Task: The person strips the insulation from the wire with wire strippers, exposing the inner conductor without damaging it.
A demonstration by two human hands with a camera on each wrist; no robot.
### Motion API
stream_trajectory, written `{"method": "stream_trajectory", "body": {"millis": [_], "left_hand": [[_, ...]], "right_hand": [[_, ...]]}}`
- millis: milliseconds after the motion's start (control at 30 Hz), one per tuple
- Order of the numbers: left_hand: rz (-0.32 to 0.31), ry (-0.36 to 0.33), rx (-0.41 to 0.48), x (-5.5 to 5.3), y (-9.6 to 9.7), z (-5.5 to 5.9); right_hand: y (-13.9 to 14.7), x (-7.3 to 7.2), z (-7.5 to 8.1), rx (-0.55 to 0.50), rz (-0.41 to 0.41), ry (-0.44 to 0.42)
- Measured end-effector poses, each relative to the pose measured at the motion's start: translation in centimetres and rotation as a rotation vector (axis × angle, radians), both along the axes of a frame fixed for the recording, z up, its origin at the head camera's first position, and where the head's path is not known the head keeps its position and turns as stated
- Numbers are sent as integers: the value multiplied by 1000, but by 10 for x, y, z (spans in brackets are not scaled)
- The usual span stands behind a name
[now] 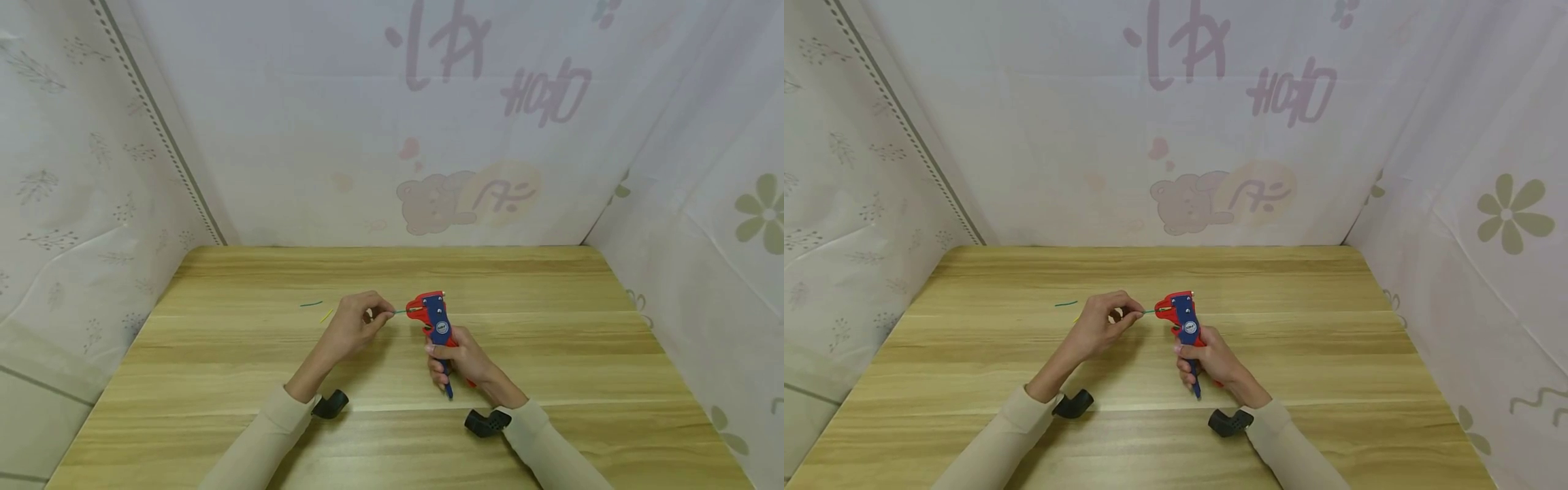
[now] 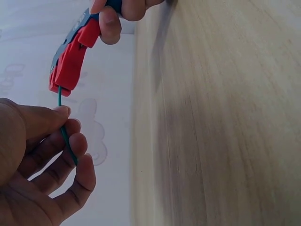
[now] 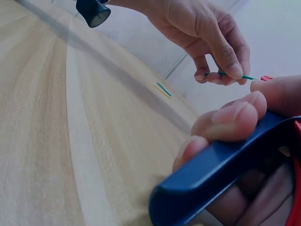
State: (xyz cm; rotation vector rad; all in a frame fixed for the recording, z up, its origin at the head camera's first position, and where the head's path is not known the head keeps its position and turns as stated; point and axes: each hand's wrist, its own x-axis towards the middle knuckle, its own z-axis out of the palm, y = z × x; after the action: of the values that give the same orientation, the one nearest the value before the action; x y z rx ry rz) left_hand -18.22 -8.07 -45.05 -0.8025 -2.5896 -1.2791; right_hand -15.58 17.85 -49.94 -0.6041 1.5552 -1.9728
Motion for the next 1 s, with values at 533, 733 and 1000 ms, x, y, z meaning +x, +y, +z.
{"method": "stream_trajectory", "body": {"millis": [533, 733, 1000], "left_hand": [[23, 21, -16, 0, 0, 2], [16, 126, -68, 1, 2, 4], [18, 146, -84, 2, 2, 4]], "right_hand": [[3, -1, 1, 32, 38, -23], [3, -2, 1, 15, 41, -14], [2, 0, 1, 39, -16, -11]]}}
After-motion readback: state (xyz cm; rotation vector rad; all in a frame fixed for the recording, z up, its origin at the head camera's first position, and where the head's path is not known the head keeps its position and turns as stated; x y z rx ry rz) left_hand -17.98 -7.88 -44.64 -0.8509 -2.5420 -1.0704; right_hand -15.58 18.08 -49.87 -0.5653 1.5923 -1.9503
